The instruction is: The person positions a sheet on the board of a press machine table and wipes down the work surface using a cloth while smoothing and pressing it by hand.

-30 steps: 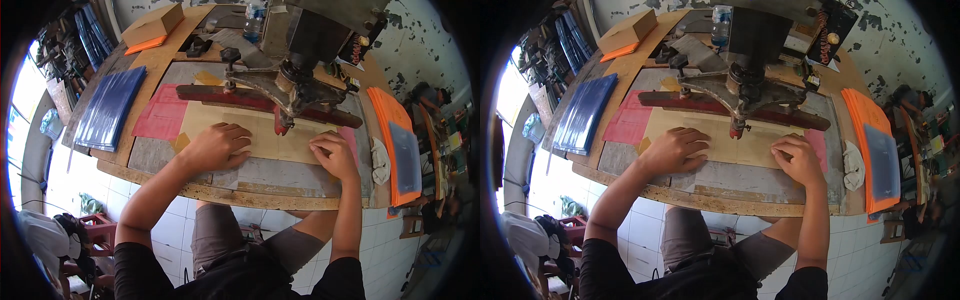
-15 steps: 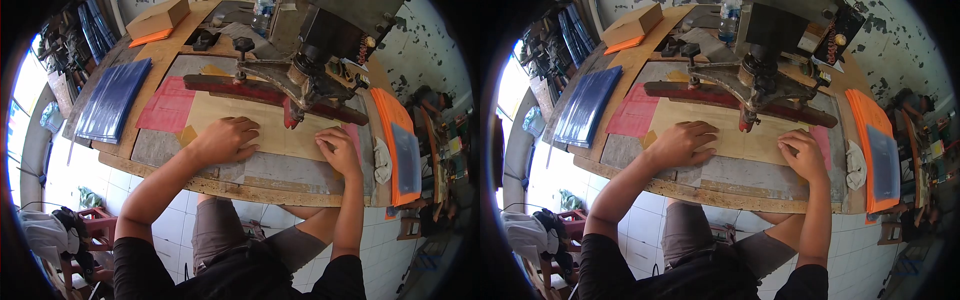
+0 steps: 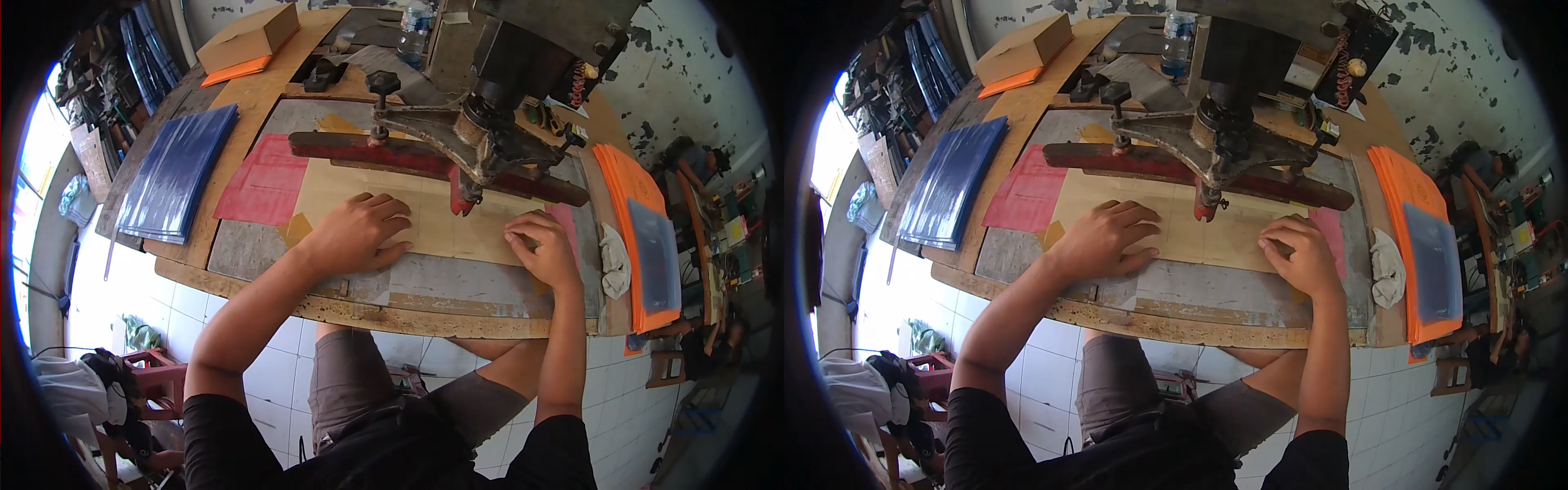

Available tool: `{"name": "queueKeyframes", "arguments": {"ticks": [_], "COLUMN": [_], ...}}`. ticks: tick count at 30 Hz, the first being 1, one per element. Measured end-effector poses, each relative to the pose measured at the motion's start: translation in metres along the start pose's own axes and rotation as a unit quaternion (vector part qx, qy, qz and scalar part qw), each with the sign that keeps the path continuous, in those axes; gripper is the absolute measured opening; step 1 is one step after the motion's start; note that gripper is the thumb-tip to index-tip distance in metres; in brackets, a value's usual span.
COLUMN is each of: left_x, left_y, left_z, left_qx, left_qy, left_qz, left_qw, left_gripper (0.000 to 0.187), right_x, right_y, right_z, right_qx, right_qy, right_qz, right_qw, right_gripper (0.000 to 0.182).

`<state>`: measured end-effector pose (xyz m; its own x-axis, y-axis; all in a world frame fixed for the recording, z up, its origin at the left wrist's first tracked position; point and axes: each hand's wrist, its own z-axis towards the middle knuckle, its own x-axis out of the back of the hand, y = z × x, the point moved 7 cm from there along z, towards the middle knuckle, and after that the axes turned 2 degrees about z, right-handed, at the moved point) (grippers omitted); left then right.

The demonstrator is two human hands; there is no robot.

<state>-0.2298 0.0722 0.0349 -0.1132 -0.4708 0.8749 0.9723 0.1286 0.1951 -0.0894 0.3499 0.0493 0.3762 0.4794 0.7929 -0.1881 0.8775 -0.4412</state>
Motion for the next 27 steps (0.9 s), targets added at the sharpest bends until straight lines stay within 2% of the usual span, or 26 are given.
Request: {"name": "queueKeyframes", "arguments": {"ticks": [5,11,17,27], "left_x": [-0.002,0.000,-0.003,-0.002], "left_y": [-0.003,-0.010,-0.012,-0.013], "left_z": [0.000,-0.001,-0.002,-0.002], "left_qx": [0.012,0.027,0.037,0.036], "left_qy": [-0.026,0.011,0.010,0.011], "left_qz": [-0.019,0.016,0.026,0.025], "left_qw": [0.999,0.999,0.999,0.999], "left_gripper": [0.028,0.033,0.040,0.041], "right_x": [-0.001,-0.004,-0.007,-0.007], "right_y": [0.004,0.007,0.015,0.014], "right_z": [-0.001,-0.002,-0.004,-0.003], "right_qx": [-0.014,-0.029,-0.054,-0.051], "right_qy": [0.004,-0.010,-0.014,-0.016], "right_qz": [-0.001,-0.013,0.002,-0.002], "right_qw": [1.000,0.999,0.998,0.999], "right_gripper": [0.010,0.015,0.018,0.019]}}
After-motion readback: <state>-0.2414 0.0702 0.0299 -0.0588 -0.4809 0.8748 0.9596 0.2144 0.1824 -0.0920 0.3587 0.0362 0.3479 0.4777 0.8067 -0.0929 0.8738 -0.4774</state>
